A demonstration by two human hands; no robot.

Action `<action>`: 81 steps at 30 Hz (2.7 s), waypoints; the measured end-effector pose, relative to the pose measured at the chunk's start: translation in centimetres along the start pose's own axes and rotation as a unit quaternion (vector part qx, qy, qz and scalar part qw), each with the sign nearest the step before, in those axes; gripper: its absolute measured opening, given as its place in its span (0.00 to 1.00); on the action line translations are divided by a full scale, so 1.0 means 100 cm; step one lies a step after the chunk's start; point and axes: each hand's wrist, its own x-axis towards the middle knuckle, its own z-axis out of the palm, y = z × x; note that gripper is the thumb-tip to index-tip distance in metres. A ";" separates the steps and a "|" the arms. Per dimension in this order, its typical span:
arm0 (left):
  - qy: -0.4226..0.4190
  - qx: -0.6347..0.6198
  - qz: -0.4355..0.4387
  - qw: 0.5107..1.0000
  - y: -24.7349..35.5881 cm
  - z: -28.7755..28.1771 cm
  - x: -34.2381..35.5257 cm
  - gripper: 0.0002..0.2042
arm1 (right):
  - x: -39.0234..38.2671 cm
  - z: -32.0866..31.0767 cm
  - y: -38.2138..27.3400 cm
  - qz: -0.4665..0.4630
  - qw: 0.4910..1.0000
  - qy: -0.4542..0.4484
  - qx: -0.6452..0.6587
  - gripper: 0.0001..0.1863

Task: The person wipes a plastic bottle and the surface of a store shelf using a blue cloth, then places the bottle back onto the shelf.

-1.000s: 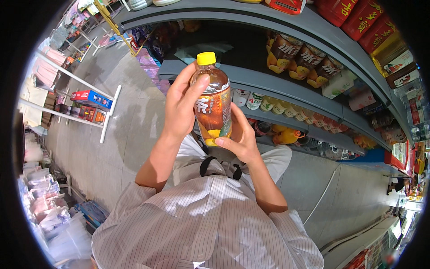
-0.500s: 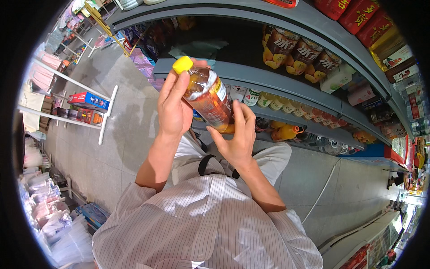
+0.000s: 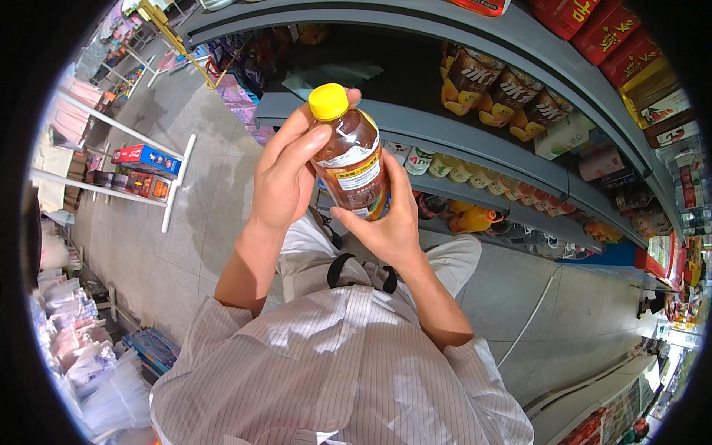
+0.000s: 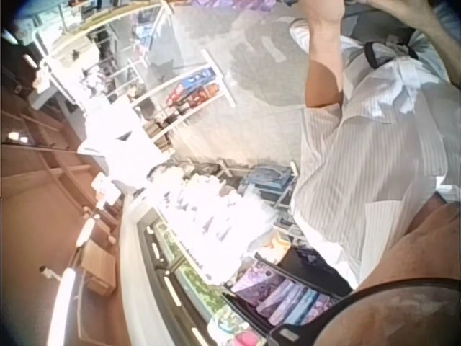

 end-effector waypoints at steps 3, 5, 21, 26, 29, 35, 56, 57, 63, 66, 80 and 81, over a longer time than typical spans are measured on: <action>0.029 -0.014 0.016 0.999 0.000 0.006 -0.008 0.26 | 0.003 0.006 0.000 -0.038 0.997 0.030 -0.052 0.52; 0.031 -0.023 0.017 0.999 -0.002 0.007 -0.007 0.26 | 0.002 0.009 0.001 -0.046 0.995 0.048 -0.072 0.51; 0.024 -0.057 0.000 0.998 -0.008 0.003 -0.006 0.24 | -0.008 0.018 0.003 -0.056 0.982 0.094 -0.151 0.52; 0.014 -0.047 -0.021 0.999 -0.006 0.007 -0.004 0.23 | -0.012 0.019 -0.001 -0.051 0.980 0.105 -0.159 0.54; 0.006 -0.052 -0.024 0.998 -0.008 0.008 -0.002 0.23 | -0.013 0.018 -0.001 -0.068 0.972 0.119 -0.189 0.55; -0.010 -0.004 -0.020 1.000 -0.012 0.012 -0.001 0.26 | -0.013 0.017 -0.006 -0.097 0.958 0.131 -0.236 0.57; -0.066 0.062 -0.071 0.993 0.001 0.002 0.002 0.19 | -0.021 0.009 0.002 -0.011 0.997 0.002 -0.077 0.54; -0.079 0.064 -0.067 0.993 0.002 0.002 0.002 0.19 | -0.021 0.008 0.002 -0.018 0.995 0.011 -0.094 0.54; -0.135 0.061 -0.065 0.987 0.005 -0.009 0.005 0.20 | -0.019 -0.003 0.005 0.024 0.998 -0.052 0.029 0.53; -0.123 0.010 -0.088 0.988 0.000 -0.013 0.007 0.21 | -0.020 -0.005 0.006 0.063 0.990 -0.078 0.096 0.52; -0.015 -0.084 -0.050 0.995 -0.035 0.000 -0.017 0.32 | -0.018 -0.014 -0.010 0.169 0.935 -0.065 0.303 0.38; -0.011 -0.086 -0.049 0.995 -0.037 0.001 -0.019 0.34 | -0.017 -0.015 -0.009 0.166 0.936 -0.064 0.303 0.38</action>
